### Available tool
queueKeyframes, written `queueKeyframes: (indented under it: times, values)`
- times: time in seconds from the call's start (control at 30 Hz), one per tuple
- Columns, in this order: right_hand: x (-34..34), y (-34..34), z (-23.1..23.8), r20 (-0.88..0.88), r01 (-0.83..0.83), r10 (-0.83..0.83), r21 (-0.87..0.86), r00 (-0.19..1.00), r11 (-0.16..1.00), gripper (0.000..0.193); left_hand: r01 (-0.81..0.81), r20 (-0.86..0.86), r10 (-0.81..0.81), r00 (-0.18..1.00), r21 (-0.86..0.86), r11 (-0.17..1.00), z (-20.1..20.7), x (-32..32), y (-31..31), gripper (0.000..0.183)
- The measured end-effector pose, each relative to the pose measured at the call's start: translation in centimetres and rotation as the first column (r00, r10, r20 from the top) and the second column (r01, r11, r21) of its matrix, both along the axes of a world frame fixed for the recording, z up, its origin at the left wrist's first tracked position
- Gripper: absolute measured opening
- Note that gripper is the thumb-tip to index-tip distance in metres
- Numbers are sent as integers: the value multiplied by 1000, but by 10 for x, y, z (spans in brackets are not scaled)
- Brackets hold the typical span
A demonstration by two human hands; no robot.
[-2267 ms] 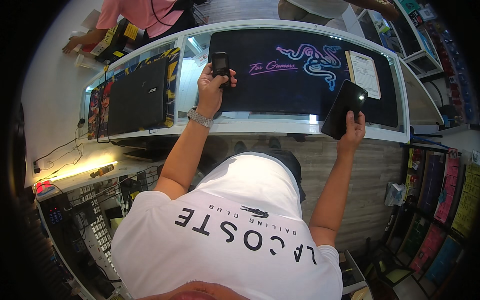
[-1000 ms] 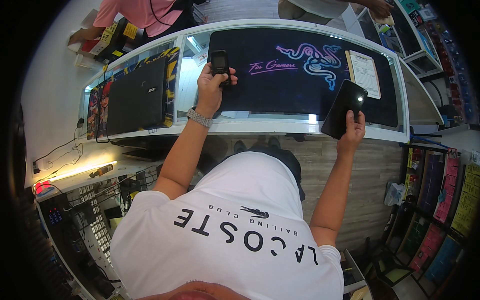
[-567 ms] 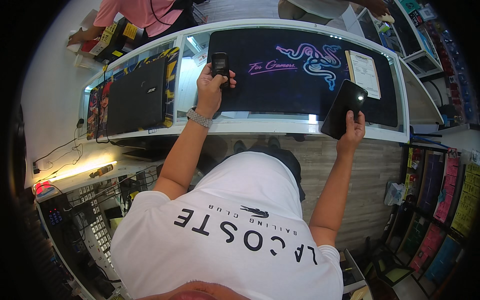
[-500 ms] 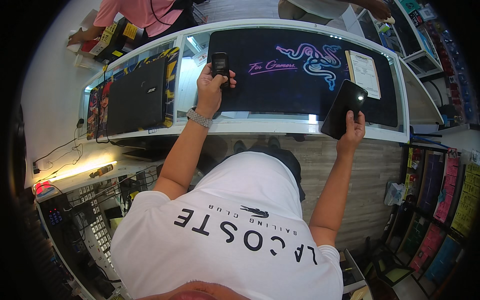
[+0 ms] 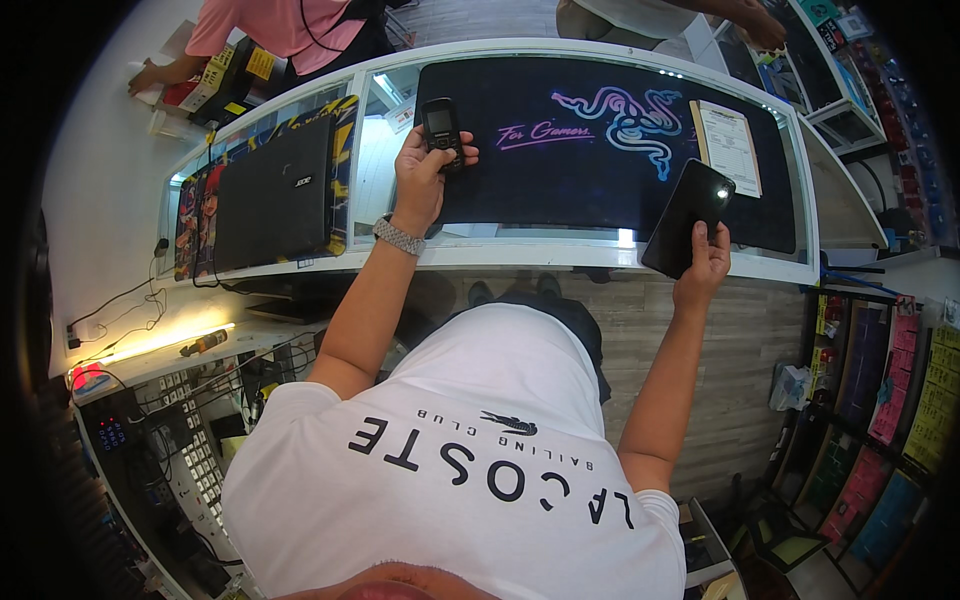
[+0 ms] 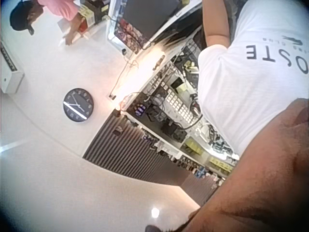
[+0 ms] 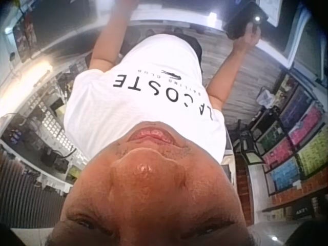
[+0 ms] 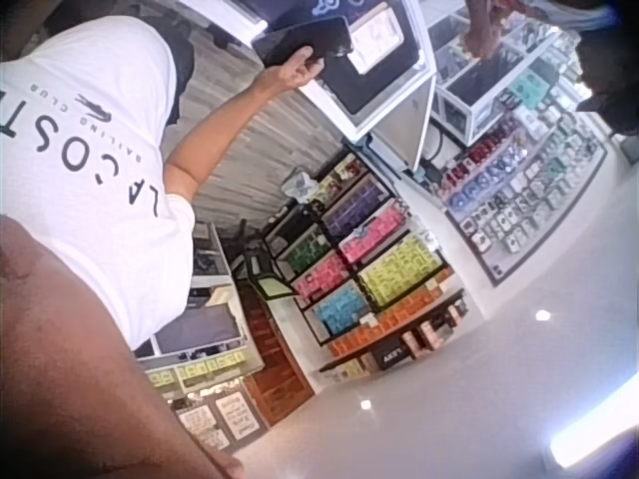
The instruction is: The person removes the back cover of a feature phone, extracts the battery and SIM card, then reassembles the phone by inserting the battery and SIM card back and closing the cover. The person also briefly handles a smartphone and a wallet during the process.
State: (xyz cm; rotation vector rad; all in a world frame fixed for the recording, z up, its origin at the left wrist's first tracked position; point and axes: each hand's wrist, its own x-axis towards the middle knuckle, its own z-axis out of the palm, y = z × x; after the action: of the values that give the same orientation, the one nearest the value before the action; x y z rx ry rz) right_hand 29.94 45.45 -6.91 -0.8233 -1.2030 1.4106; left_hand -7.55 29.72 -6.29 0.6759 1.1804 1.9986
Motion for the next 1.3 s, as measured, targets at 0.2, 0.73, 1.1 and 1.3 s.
queueKeyframes:
  times: [0.2, 0.73, 1.1, 1.3]
  values:
    - [-3, -1, 5, -11, 3, -4, -23, 1000, 1000, 17, -24, -24, 23, 999, -25, 999, 0, 1, 2, 35]
    - [-3, -2, 6, -5, 0, 0, -2, 1000, 1000, 17, -9, -30, 9, 999, -7, 1000, -4, 0, 1, 40]
    - [-4, -4, 8, 2, 8, -8, -2, 1000, 1000, 18, -8, -39, 7, 999, -29, 1000, -4, 1, 1, 40]
    - [-1, 0, 2, 3, 7, -7, 11, 1000, 1000, 18, -19, -52, 17, 999, -45, 999, -2, 1, 0, 38]
